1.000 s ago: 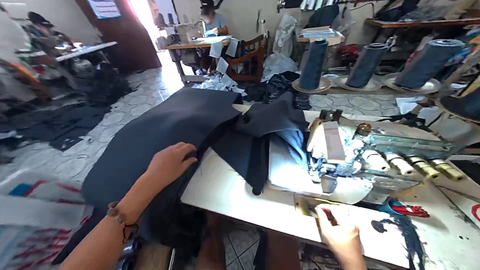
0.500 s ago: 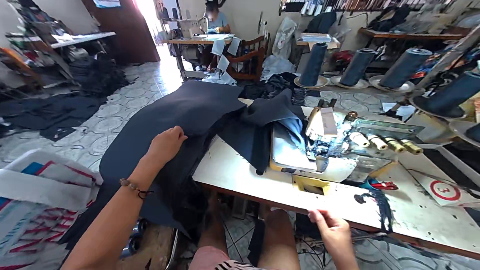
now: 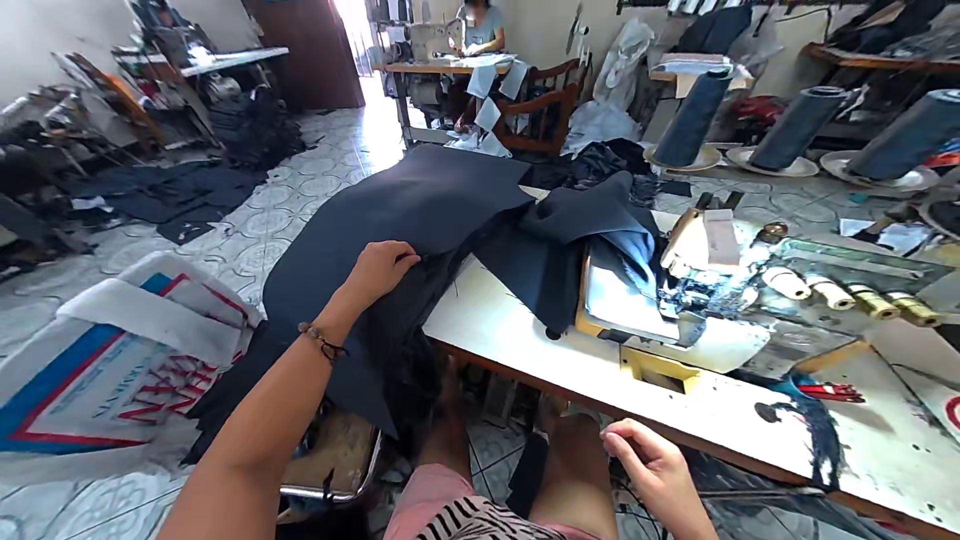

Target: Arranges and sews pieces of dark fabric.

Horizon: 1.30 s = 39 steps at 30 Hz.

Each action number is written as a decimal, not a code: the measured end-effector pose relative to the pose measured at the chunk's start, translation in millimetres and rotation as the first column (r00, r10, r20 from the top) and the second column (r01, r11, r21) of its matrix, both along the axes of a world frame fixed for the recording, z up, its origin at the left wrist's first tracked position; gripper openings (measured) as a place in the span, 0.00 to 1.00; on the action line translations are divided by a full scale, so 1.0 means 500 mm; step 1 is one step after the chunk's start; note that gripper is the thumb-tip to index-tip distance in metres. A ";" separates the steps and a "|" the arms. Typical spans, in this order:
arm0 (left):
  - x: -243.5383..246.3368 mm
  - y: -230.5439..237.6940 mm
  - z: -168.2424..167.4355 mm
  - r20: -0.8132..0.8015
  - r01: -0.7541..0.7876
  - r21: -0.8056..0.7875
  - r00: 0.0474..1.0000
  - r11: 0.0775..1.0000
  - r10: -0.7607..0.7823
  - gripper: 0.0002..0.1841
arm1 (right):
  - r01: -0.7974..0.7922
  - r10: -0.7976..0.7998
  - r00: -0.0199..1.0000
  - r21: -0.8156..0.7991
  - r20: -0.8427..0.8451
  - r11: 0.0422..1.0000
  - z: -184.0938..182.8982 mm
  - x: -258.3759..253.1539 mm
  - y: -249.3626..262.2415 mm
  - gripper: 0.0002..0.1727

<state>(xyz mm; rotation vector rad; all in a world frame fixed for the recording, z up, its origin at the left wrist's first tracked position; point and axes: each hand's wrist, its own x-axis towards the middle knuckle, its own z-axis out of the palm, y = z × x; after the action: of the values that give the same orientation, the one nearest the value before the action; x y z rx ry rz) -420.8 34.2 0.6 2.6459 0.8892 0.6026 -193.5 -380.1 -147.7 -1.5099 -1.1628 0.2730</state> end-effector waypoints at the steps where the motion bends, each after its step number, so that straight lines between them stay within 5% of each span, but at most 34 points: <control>1: 0.000 0.003 0.004 0.003 -0.004 -0.011 1.000 1.000 0.004 0.13 | -0.003 0.003 1.000 -0.017 -0.005 1.000 0.004 -0.001 0.000 0.11; 7: 0.004 -0.024 0.047 0.118 -0.173 -0.207 0.972 0.963 0.201 0.18 | -0.182 0.157 0.970 -0.125 -0.188 0.975 0.025 -0.036 0.023 0.11; 10: 0.000 -0.131 0.051 0.159 0.027 -0.257 0.987 0.966 0.015 0.16 | -0.424 0.306 0.805 -0.132 -0.508 0.896 0.049 -0.076 0.061 0.22; 12: 0.017 -0.217 0.020 0.097 0.214 -0.325 0.977 0.921 -0.192 0.15 | -0.517 0.357 0.629 -0.028 -0.691 0.856 0.055 -0.099 0.098 0.39; 15: 0.026 -0.366 -0.054 -0.027 0.400 -0.489 0.882 0.776 -0.471 0.19 | -0.408 0.280 0.472 0.074 -0.836 0.910 0.067 -0.106 0.148 0.48; 18: 0.008 -0.473 -0.122 -0.014 0.542 -0.656 0.687 0.525 -0.726 0.18 | -0.173 0.074 0.427 -0.001 -0.901 0.985 0.076 -0.072 0.155 0.34; 21: 0.013 -0.507 -0.159 0.012 0.628 -0.737 0.384 0.251 -0.923 0.17 | 0.031 -0.133 0.378 -0.132 -0.916 0.991 0.087 -0.059 0.150 0.17; 23: 0.052 -0.496 -0.142 -0.053 0.698 -0.631 0.396 0.338 -0.917 0.14 | -0.009 -0.036 0.453 -0.044 -0.891 0.999 0.056 -0.058 0.129 0.22; 26: 0.173 -0.440 -0.120 -0.071 0.685 -0.259 0.689 0.681 -0.721 0.17 | -0.011 0.023 0.612 0.021 -0.790 1.000 0.004 -0.085 0.090 0.25; 27: 0.218 -0.412 -0.137 -0.024 0.668 -0.132 0.737 0.733 -0.676 0.17 | 0.005 0.015 0.638 0.024 -0.770 1.000 -0.009 -0.101 0.075 0.25; 31: 0.323 -0.353 -0.204 0.034 0.681 -0.068 0.732 0.729 -0.680 0.21 | 0.016 0.047 0.638 0.074 -0.769 0.997 -0.047 -0.138 0.016 0.24; 39: 0.336 -0.373 -0.236 0.000 0.754 -0.044 0.656 0.655 -0.755 0.11 | -0.048 0.035 0.606 0.008 -0.795 0.999 -0.053 -0.090 0.011 0.22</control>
<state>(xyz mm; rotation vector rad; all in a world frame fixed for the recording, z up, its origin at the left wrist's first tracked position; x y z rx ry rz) -252.6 -152.5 -117.4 2.6419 -0.2594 0.3193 -238.7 -374.6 -174.2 -1.1427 -0.4528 0.8971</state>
